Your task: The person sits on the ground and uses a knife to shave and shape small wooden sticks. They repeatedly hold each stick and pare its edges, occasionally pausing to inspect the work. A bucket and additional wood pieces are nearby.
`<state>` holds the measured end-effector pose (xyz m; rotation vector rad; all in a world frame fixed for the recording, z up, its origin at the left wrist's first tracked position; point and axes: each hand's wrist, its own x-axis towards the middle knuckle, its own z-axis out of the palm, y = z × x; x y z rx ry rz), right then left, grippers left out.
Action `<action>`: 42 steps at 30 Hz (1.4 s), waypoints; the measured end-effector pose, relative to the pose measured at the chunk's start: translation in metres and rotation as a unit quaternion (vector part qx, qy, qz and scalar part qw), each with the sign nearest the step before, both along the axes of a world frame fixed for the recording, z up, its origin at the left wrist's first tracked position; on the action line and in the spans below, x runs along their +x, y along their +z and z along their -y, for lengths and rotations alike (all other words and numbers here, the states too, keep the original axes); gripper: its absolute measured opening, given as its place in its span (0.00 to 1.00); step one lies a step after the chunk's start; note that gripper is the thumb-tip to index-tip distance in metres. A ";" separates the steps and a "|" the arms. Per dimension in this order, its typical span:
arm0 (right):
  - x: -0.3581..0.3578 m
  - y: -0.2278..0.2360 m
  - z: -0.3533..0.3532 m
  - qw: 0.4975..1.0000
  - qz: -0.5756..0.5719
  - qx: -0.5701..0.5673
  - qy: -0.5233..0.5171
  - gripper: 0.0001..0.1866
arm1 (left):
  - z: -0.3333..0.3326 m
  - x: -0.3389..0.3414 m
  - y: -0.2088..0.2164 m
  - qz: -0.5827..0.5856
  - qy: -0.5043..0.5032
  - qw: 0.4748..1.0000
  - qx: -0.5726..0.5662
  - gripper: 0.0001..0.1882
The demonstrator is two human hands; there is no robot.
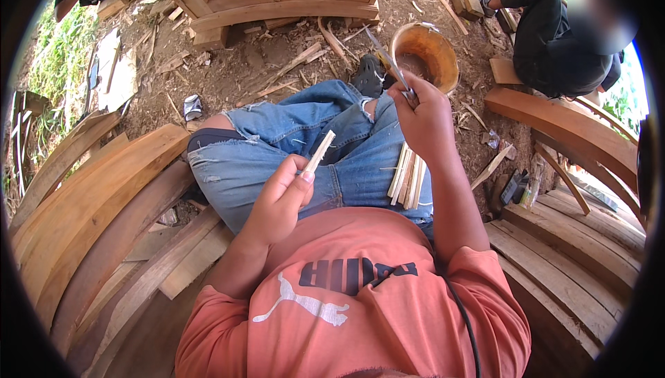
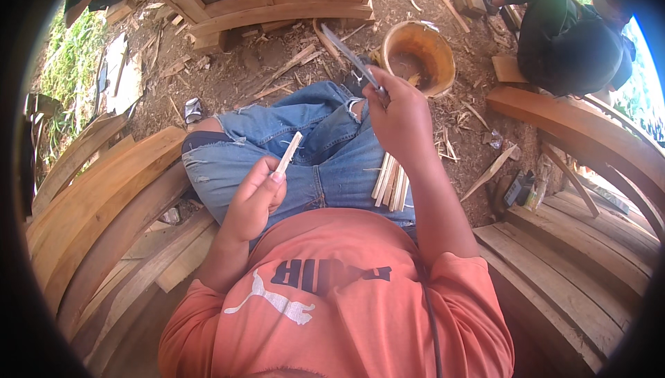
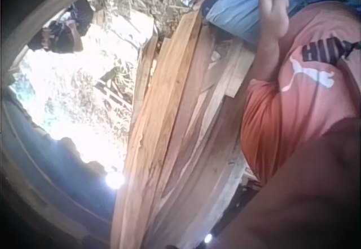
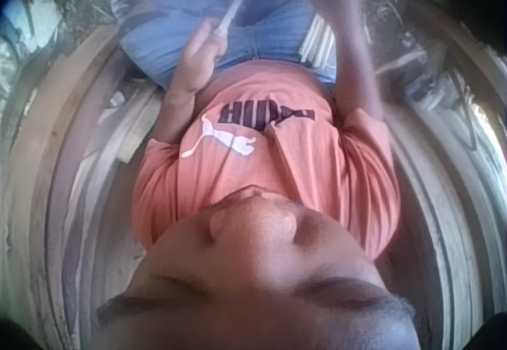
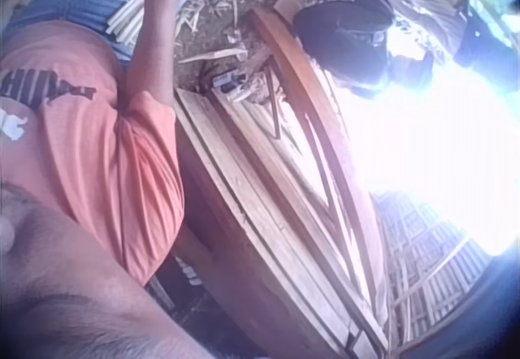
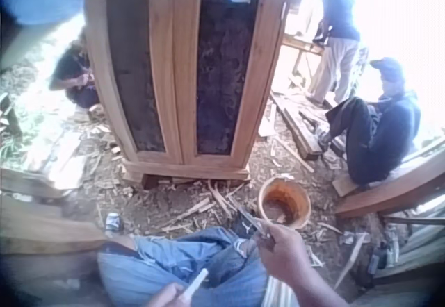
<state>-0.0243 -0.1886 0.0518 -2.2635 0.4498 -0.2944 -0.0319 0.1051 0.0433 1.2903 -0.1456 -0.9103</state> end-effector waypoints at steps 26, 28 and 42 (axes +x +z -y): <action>-0.029 0.006 -0.052 0.956 -0.083 0.222 0.172 0.07 | 0.028 -0.003 0.001 0.261 0.009 0.943 0.204 0.08; -0.028 0.009 -0.049 0.956 -0.094 0.215 0.179 0.07 | 0.029 -0.001 0.002 0.268 0.002 0.941 0.205 0.08; -0.030 -0.005 -0.041 0.919 -0.112 0.348 0.150 0.08 | 0.026 0.003 0.007 0.245 -0.022 0.948 0.200 0.08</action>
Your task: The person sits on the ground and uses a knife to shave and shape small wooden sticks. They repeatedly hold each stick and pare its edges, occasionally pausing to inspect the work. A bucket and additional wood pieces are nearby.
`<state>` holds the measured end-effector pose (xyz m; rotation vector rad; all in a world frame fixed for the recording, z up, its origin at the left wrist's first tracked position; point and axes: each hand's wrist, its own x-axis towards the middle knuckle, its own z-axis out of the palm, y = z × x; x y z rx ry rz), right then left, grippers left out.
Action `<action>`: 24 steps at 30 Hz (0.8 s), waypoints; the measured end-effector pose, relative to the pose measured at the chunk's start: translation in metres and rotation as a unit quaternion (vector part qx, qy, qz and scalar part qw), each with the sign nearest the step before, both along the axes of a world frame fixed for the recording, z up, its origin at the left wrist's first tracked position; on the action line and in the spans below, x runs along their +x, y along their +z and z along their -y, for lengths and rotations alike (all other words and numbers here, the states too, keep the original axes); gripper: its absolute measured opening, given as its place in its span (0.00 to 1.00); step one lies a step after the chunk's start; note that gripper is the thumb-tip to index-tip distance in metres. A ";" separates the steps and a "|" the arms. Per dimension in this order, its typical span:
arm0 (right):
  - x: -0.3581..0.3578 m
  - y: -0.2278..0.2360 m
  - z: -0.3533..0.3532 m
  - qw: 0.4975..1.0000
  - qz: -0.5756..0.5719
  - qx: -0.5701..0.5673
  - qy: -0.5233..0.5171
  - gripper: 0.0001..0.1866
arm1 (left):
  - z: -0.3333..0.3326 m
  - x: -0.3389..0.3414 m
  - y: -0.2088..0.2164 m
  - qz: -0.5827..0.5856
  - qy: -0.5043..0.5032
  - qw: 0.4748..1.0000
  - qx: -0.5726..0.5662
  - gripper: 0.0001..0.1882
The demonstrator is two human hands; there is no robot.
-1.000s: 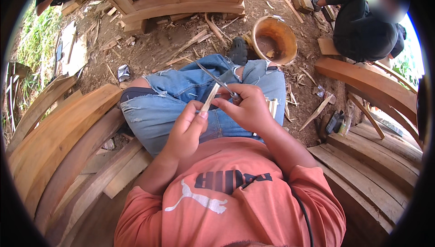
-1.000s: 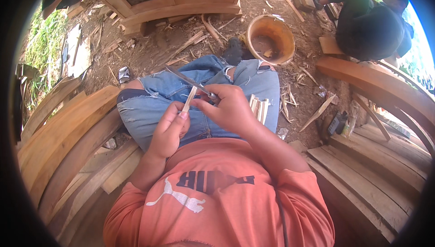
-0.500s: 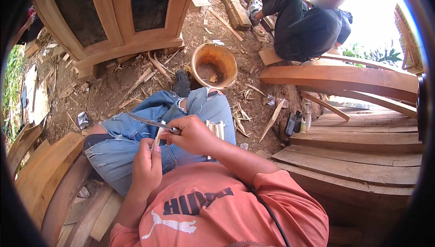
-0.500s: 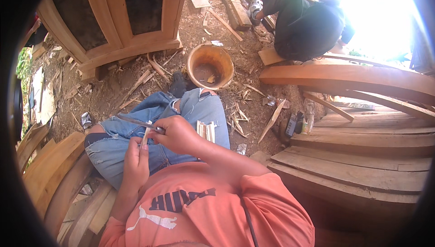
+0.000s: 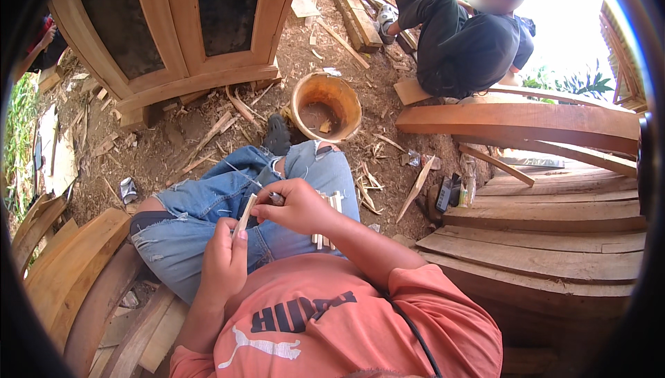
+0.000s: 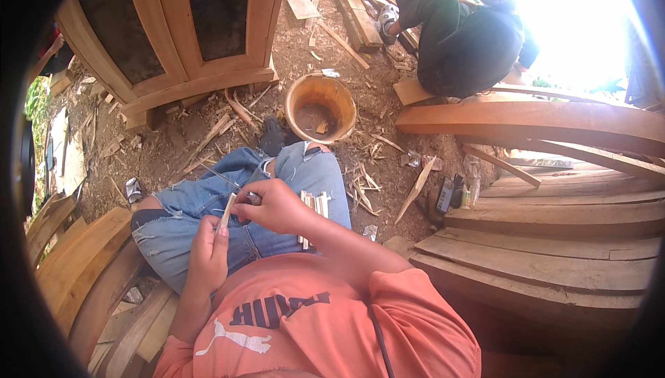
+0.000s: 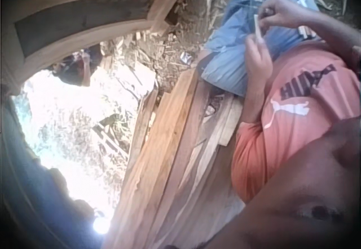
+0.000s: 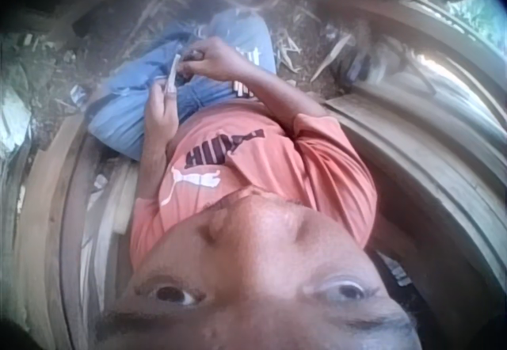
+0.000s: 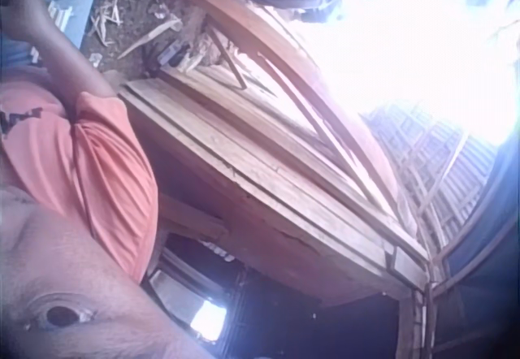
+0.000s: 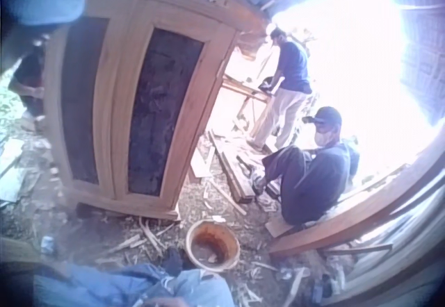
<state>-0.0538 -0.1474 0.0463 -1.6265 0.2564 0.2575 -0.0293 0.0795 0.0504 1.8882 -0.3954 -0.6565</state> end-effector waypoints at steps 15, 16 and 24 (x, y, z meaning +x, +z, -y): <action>-0.005 -0.006 -0.006 0.991 0.096 -0.098 0.009 0.06 | -0.002 -0.004 -0.028 -0.124 0.042 0.983 -0.130 0.09; -0.006 -0.007 -0.006 0.985 0.120 -0.123 0.012 0.06 | -0.001 -0.004 -0.031 -0.153 0.048 0.974 -0.158 0.09; -0.008 -0.023 -0.015 0.956 0.219 -0.191 0.030 0.08 | 0.004 0.002 -0.031 -0.276 0.082 0.932 -0.221 0.13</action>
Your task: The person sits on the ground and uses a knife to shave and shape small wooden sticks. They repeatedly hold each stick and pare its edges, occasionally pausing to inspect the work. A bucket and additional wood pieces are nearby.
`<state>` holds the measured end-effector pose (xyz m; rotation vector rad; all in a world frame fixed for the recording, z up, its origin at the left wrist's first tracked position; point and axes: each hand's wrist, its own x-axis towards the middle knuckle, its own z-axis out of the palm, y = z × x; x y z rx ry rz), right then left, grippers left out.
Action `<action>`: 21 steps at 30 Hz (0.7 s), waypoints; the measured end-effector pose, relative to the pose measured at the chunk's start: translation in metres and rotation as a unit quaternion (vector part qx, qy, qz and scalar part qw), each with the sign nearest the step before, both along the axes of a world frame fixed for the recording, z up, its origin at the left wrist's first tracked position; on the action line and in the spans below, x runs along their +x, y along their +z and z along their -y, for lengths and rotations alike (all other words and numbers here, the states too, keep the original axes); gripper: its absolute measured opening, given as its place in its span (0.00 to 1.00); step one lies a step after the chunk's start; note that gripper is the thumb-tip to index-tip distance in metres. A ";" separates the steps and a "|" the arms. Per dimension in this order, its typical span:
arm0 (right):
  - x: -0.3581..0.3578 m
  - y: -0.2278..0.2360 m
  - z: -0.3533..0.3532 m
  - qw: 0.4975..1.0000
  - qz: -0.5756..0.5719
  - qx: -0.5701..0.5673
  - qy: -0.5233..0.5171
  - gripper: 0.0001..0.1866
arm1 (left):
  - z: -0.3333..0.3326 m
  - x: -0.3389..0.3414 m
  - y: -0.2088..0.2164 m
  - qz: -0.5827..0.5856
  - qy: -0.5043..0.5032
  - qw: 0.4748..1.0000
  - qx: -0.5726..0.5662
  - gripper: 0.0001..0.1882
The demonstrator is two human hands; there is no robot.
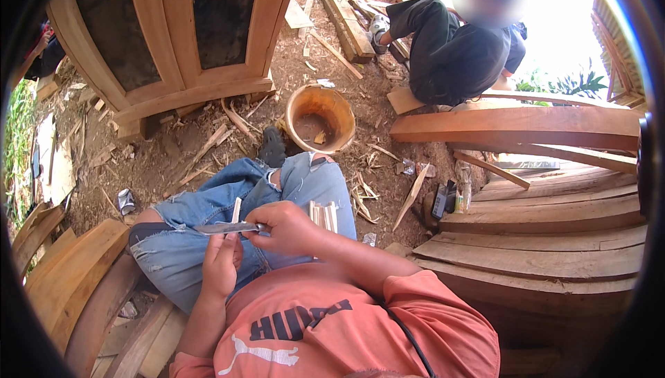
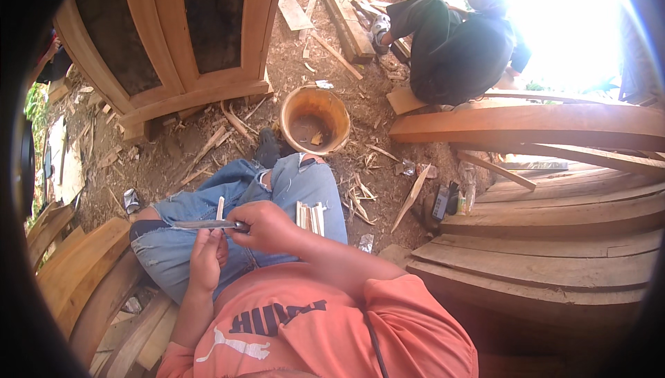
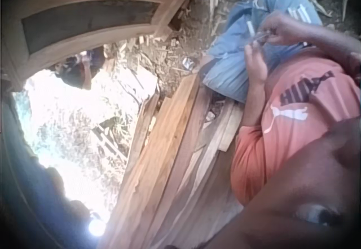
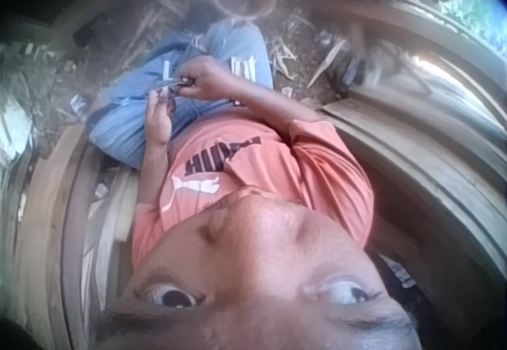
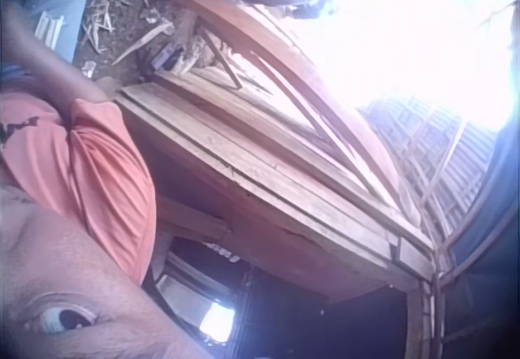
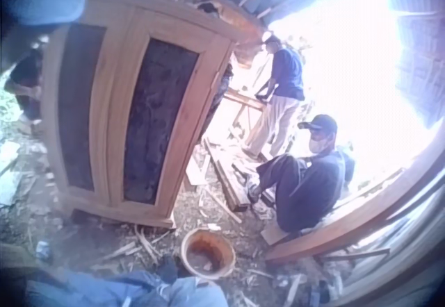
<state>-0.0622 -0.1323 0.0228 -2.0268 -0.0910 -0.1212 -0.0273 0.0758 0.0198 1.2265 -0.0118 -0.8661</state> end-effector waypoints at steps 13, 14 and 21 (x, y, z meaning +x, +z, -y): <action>0.000 0.007 -0.004 0.996 -0.031 0.013 0.084 0.09 | 0.001 0.002 -0.028 -0.014 0.036 0.998 0.043 0.11; -0.002 0.006 -0.006 0.992 -0.038 0.041 0.111 0.09 | 0.003 0.003 -0.029 -0.015 0.053 0.996 0.070 0.10; -0.012 0.015 -0.031 0.980 -0.059 0.073 0.176 0.06 | -0.016 0.038 -0.042 -0.052 0.169 0.984 -0.023 0.09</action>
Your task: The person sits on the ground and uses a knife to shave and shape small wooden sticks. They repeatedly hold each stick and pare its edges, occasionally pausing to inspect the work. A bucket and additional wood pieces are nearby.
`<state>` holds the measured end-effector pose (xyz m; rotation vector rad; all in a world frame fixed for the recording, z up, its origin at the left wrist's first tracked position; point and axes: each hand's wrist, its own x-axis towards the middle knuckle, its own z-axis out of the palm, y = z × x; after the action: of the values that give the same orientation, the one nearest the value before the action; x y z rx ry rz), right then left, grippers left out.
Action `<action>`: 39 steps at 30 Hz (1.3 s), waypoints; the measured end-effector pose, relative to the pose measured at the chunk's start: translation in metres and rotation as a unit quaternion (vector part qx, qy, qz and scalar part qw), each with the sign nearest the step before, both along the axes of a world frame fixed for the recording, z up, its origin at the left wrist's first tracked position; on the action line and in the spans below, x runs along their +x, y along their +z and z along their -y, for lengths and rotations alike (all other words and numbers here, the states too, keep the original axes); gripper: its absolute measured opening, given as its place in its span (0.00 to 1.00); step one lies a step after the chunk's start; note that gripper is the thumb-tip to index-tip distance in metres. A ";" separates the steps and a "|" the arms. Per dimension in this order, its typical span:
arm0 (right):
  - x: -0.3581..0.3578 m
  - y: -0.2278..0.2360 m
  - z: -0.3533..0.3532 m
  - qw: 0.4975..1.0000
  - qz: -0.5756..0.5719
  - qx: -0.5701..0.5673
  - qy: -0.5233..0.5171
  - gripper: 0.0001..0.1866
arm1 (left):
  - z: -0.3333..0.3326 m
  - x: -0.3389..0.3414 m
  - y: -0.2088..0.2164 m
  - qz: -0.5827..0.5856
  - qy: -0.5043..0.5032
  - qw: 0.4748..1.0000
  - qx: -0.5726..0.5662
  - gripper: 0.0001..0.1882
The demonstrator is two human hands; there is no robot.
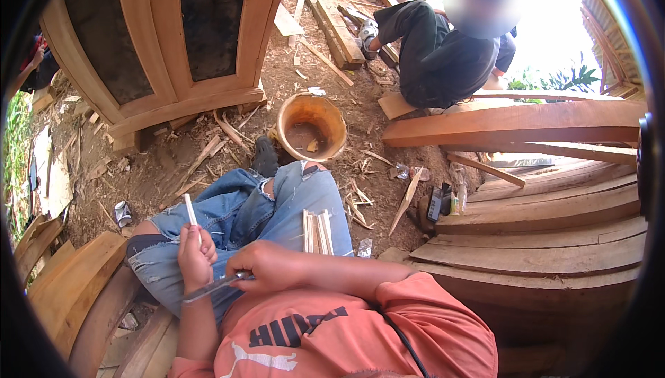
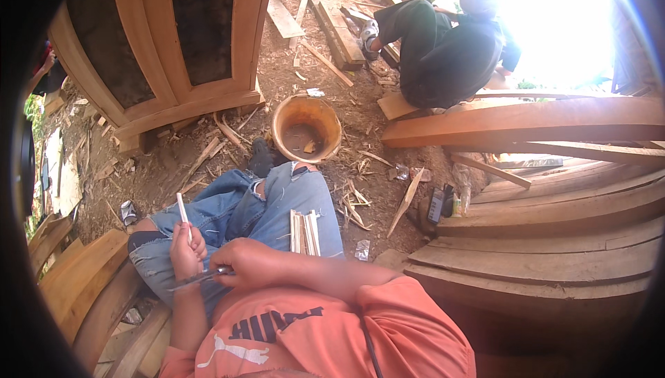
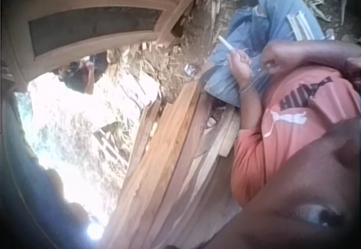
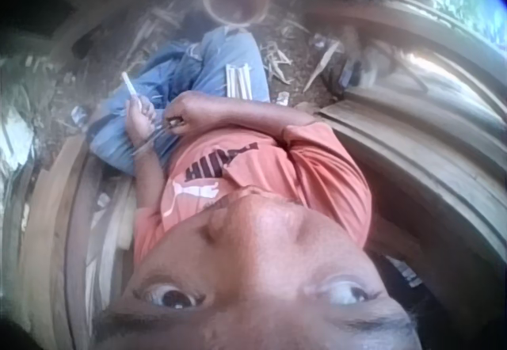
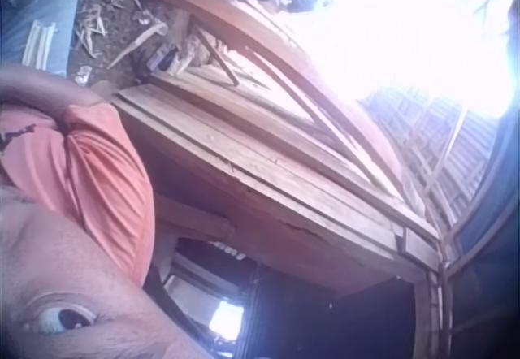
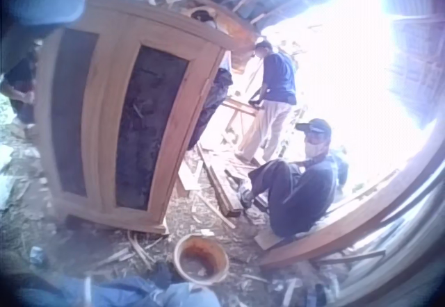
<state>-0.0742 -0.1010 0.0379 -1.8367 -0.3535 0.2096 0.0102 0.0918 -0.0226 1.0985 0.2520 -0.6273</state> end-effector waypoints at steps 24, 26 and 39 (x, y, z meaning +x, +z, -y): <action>0.057 -0.045 0.176 0.862 -0.229 -0.346 -0.291 0.26 | -0.047 0.054 0.062 0.136 0.154 0.977 -0.048 0.10; 0.056 -0.058 0.184 0.861 -0.224 -0.368 -0.270 0.27 | -0.038 0.054 0.054 0.118 0.143 0.981 -0.052 0.09; 0.067 -0.075 0.198 0.870 -0.263 -0.331 -0.253 0.27 | 0.008 0.047 -0.032 -0.031 -0.091 0.995 -0.034 0.11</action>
<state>-0.0076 -0.2991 -0.0372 -2.3621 0.6645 0.4920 0.0569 0.0833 -0.0550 1.0452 0.1840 -0.8275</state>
